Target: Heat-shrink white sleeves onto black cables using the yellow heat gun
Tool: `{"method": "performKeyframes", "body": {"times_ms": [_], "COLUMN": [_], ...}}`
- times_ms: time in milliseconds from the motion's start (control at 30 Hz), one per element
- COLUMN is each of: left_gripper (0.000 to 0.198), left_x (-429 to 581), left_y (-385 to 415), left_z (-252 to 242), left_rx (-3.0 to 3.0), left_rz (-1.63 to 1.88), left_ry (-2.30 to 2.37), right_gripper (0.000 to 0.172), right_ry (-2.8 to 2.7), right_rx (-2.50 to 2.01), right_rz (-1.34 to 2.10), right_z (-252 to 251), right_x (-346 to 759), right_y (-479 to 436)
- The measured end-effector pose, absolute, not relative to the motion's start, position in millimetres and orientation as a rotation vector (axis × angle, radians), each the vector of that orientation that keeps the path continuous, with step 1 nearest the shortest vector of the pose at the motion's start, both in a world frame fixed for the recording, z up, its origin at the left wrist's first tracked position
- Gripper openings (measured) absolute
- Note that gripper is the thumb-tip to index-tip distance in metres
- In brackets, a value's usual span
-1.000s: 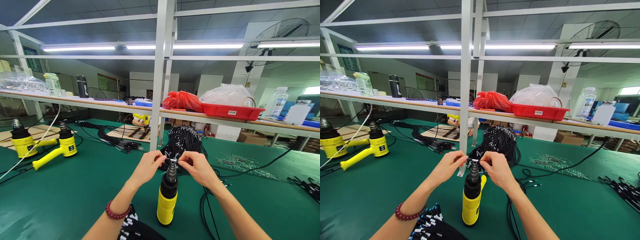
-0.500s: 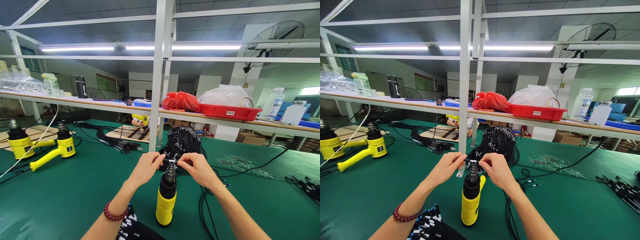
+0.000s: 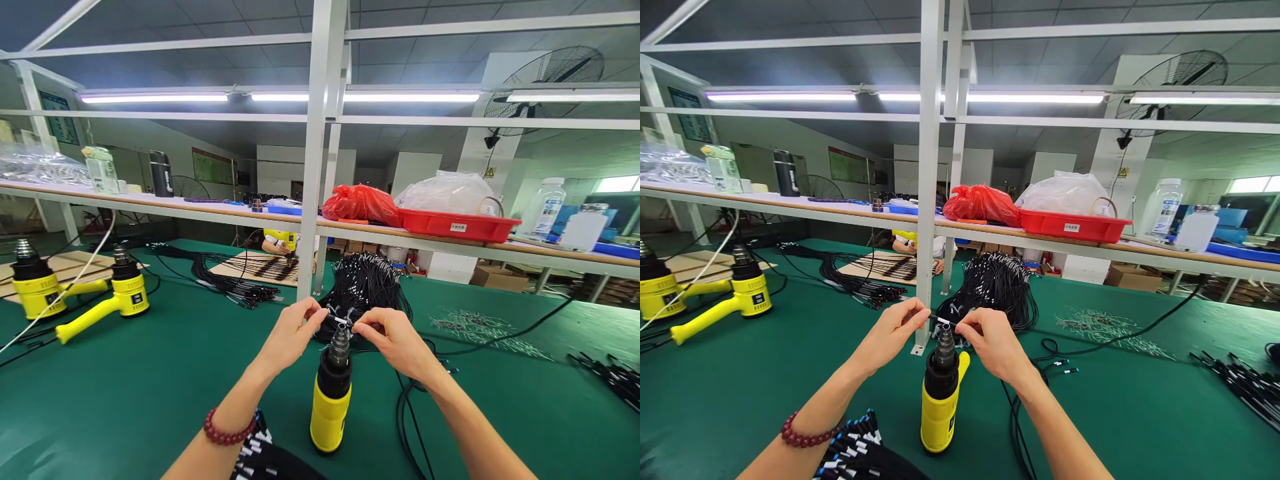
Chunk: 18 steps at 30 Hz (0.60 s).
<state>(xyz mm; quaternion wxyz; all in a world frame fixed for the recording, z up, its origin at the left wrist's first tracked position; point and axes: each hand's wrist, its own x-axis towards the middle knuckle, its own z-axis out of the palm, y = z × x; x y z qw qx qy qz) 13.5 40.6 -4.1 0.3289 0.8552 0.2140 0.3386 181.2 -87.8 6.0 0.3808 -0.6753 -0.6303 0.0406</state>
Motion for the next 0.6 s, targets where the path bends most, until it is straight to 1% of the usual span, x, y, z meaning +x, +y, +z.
{"method": "performKeyframes", "body": {"times_ms": [100,167,433,500,600], "left_gripper": [0.041,0.042,0.019,0.021,0.029], "left_x": [13.8,14.0,18.1,19.4,15.6], "left_y": [40.6,40.9,39.5,38.5,42.4], "left_z": [-4.1,-4.4,-6.6,-5.8,-7.6], "left_rx": [2.268,2.283,2.26,2.279,2.359], "left_rz": [0.893,0.893,0.941,0.939,0.876], "left_ry": [0.575,0.584,0.603,0.605,0.686], "right_gripper": [0.025,0.022,0.013,0.017,0.032], "right_ry": [-1.595,-1.576,-1.469,-1.466,-1.424], "right_rx": [-1.717,-1.709,-1.693,-1.698,-1.749], "right_rz": [0.103,0.109,0.094,0.091,0.091], "right_z": [5.3,3.5,-4.5,-3.7,-5.9], "right_x": [181.3,181.6,183.6,184.1,192.2], "right_y": [-89.1,-88.2,-80.1,-80.8,-87.7]}}
